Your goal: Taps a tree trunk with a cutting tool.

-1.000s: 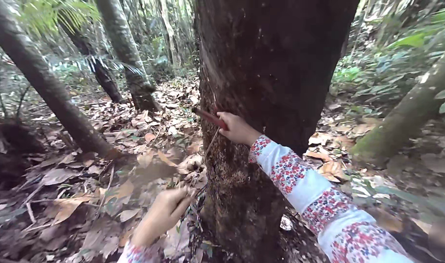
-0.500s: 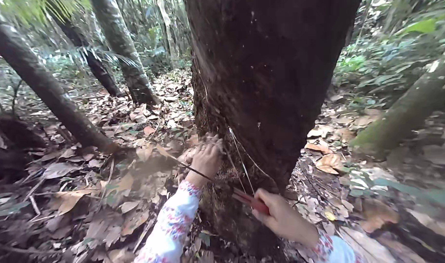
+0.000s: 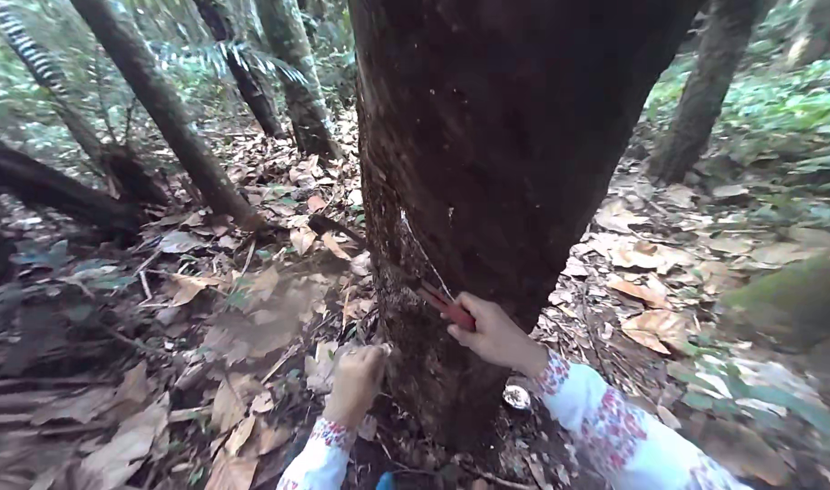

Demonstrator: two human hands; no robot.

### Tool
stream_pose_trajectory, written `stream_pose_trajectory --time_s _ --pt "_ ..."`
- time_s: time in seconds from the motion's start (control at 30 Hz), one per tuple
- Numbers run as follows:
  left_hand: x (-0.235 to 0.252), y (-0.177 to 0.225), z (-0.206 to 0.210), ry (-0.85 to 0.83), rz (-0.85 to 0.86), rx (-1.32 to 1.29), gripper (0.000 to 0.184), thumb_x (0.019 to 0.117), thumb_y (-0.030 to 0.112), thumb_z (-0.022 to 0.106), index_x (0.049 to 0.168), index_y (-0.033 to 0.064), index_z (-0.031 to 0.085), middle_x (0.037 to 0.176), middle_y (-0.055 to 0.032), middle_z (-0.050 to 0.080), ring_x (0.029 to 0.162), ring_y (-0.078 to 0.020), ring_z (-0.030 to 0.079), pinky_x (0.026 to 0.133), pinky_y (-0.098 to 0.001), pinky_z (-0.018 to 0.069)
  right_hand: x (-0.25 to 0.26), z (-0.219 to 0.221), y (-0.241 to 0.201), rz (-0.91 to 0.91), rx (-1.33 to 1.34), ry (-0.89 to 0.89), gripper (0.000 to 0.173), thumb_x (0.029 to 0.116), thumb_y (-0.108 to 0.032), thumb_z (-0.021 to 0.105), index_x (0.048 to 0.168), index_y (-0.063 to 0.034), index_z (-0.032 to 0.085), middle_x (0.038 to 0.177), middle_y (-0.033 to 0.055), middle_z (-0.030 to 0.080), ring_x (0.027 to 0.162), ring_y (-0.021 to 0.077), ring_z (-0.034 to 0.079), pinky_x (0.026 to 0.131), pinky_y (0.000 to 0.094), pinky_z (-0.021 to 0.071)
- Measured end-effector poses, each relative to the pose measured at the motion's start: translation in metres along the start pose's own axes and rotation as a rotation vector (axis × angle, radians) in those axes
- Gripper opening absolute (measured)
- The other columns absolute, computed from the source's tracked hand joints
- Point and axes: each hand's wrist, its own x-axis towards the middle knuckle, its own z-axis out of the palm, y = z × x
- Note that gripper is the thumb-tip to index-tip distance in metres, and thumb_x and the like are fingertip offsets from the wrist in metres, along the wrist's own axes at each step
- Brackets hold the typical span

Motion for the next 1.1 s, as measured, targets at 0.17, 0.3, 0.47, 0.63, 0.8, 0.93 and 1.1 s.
stream_pose_trajectory --time_s 0.17,0.3,0.47,0.63,0.8,0.93,1.1 --pt "-0.032 0.014 -0.035 -0.17 -0.565 -0.086 0.029 0.1042 0.01 0.054 0.119 -0.0116 0.068 0.115 -0.0313 0.07 0.114 -0.0474 0.067 0.105 -0.0614 0.0473 0.002 0.011 0.006 0.029 0.134 0.028 0.04 0.0991 -0.012 0.058 0.134 0.0049 0.05 0.105 0.0167 0.064 0.082 0.0176 0.063 0.074 0.0345 0.0532" --pt "-0.027 0.023 -0.044 -0.077 -0.513 -0.144 0.03 0.1017 0.004 0.053 0.124 -0.0137 0.064 0.116 -0.0315 0.069 0.114 -0.0452 0.066 0.105 -0.0577 0.048 -0.026 0.023 0.019 -0.015 -0.014 0.162 0.065 0.0978 -0.001 0.052 0.158 0.0033 0.027 0.146 0.0267 0.053 0.118 0.0361 0.066 0.098 0.0482 0.0535" --pt "0.05 0.05 -0.028 0.235 0.005 -0.259 0.037 0.0883 -0.003 0.056 0.122 -0.0163 0.063 0.118 -0.0303 0.069 0.114 -0.0432 0.067 0.103 -0.0557 0.0504 -0.025 0.031 0.029 0.087 -0.302 0.281 0.059 0.1018 -0.003 0.05 0.159 -0.0049 0.036 0.129 0.0316 0.063 0.102 0.049 0.069 0.086 0.0592 0.0561" --pt "0.121 0.081 0.002 0.446 0.455 -0.227 0.027 0.0938 0.013 0.055 0.104 -0.006 0.072 0.101 -0.0228 0.075 0.099 -0.0382 0.072 0.099 -0.0546 0.0529 -0.004 0.038 0.019 0.315 -0.397 0.173 0.057 0.1072 -0.011 0.044 0.163 -0.0143 0.03 0.134 0.0324 0.059 0.104 0.048 0.068 0.089 0.0575 0.055" --pt "0.125 0.087 0.041 0.53 0.65 -0.072 0.016 0.0929 0.012 0.059 0.089 0.008 0.074 0.081 -0.0102 0.074 0.078 -0.0273 0.072 0.088 -0.0446 0.0565 -0.021 0.059 0.023 0.518 -0.376 0.06 0.048 0.1097 -0.015 0.041 0.157 -0.0064 0.039 0.145 0.0279 0.053 0.121 0.0438 0.063 0.102 0.0544 0.0508" --pt "0.127 0.093 0.046 0.623 0.651 -0.072 0.015 0.0941 0.01 0.057 0.086 0.0111 0.069 0.076 -0.0071 0.07 0.074 -0.0229 0.069 0.089 -0.0381 0.0551 -0.027 0.062 0.033 0.459 -0.345 0.129 0.046 0.1085 -0.014 0.044 0.153 -0.0019 0.044 0.14 0.0292 0.057 0.118 0.0446 0.065 0.1 0.0554 0.0517" --pt "0.147 0.083 0.048 0.703 0.615 -0.083 0.015 0.095 0.011 0.057 0.085 0.0097 0.068 0.075 -0.009 0.07 0.075 -0.0247 0.068 0.089 -0.0384 0.0542 -0.003 0.057 0.027 0.404 -0.338 0.184 0.046 0.1083 -0.012 0.045 0.153 0.0015 0.043 0.139 0.0297 0.058 0.127 0.0435 0.06 0.108 0.0524 0.0468"
